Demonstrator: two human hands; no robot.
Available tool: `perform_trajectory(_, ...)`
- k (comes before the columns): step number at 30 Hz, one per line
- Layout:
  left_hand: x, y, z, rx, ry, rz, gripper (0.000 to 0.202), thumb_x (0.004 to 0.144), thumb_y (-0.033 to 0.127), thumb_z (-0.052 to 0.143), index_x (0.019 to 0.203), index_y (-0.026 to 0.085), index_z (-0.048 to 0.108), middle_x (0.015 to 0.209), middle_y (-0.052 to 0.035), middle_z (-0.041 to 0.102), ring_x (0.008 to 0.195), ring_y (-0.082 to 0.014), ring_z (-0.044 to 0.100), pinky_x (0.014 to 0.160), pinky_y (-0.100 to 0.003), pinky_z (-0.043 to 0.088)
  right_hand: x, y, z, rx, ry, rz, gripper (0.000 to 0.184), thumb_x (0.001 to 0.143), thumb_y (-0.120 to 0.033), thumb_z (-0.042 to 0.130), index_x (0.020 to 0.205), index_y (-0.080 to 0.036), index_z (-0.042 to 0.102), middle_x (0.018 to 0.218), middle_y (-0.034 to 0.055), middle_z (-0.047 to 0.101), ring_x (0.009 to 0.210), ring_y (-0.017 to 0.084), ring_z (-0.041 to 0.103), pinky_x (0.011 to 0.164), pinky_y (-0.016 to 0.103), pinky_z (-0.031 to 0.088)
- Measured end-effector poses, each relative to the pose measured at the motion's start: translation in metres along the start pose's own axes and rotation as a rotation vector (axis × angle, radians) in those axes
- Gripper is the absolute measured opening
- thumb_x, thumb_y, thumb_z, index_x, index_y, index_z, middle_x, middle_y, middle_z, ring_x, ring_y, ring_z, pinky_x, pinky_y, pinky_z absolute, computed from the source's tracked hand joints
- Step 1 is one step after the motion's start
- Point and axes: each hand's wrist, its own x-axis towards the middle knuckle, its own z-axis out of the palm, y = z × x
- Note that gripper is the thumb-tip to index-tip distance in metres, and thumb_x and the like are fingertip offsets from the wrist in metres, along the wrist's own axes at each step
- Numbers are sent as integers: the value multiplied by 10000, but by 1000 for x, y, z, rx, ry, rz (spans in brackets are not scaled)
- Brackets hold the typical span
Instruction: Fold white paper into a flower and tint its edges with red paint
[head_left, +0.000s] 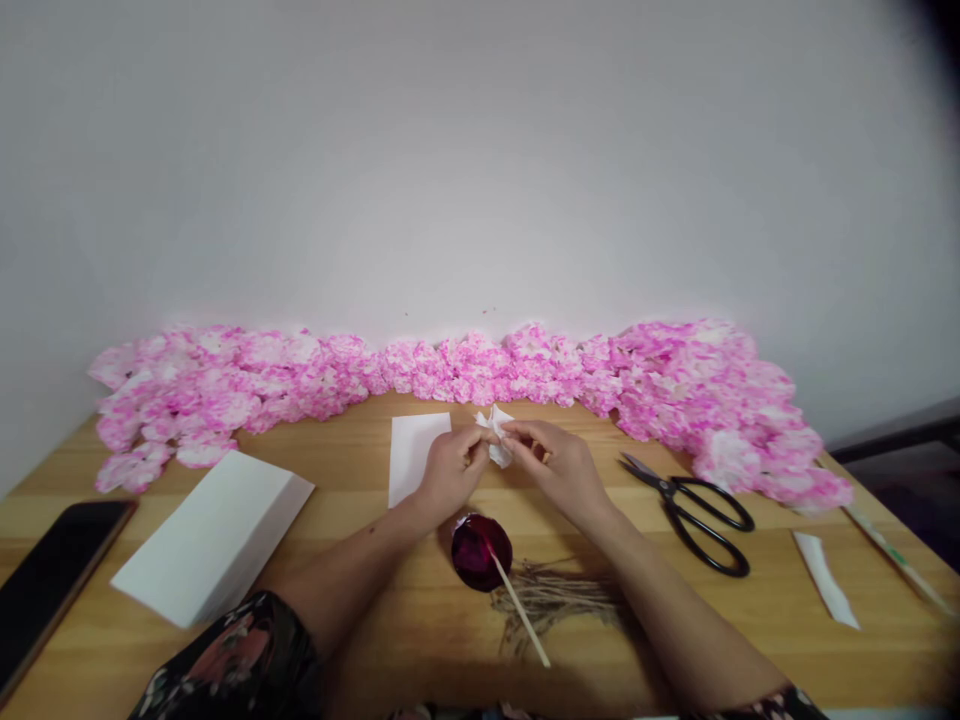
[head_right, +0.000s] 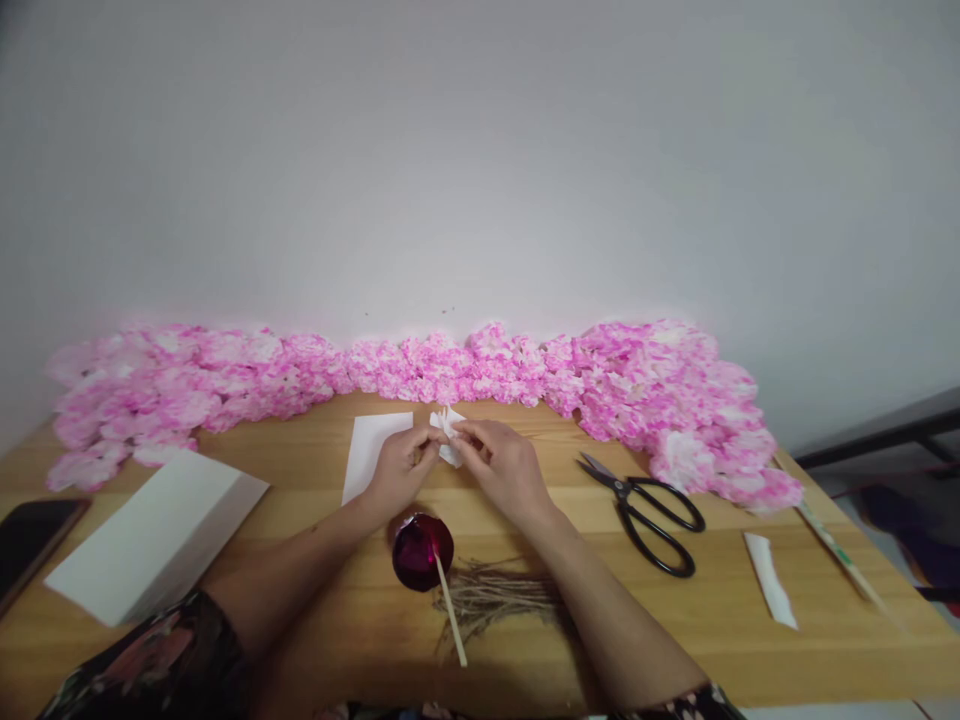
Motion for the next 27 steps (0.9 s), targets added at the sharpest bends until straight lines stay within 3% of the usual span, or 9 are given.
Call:
perform_trajectory(4, 1, 0, 0, 28, 9, 5, 212, 794, 69, 477, 822, 161, 666, 704, -2, 665, 631, -117, 571, 622, -206, 403, -2, -5, -3, -149, 57, -104, 260, 896, -339, 559, 1070, -171, 653, 871, 74, 704, 767, 188, 645, 631, 281, 480)
perform_trajectory(9, 1, 0, -1, 16, 24, 11, 244, 786, 50, 467, 840, 159, 679, 721, -4, 680, 606, -105, 562, 597, -197, 396, -2, -8, -4, -275, 77, -173, 138, 910, -259, 543, 898, -183, 658, 815, 60, 694, 767, 189, 631, 666, 285, 452)
perform_trajectory(19, 0, 2, 0, -64, -12, -47, 183, 814, 120, 508, 870, 155, 678, 801, -20, 717, 680, -118, 611, 633, -203, 437, -2, -4, -2, -255, 88, -198, 129, 906, -230, 556, 844, -190, 661, 798, 52, 698, 728, 175, 617, 640, 268, 441)
perform_trajectory(27, 2, 5, -1, -110, -19, -75, 136, 820, 180, 539, 828, 149, 671, 749, -13, 700, 667, -117, 605, 632, -207, 440, -1, -8, -3, -175, 65, -179, 150, 891, -176, 548, 897, -197, 696, 790, 43, 716, 699, 170, 633, 620, 265, 462)
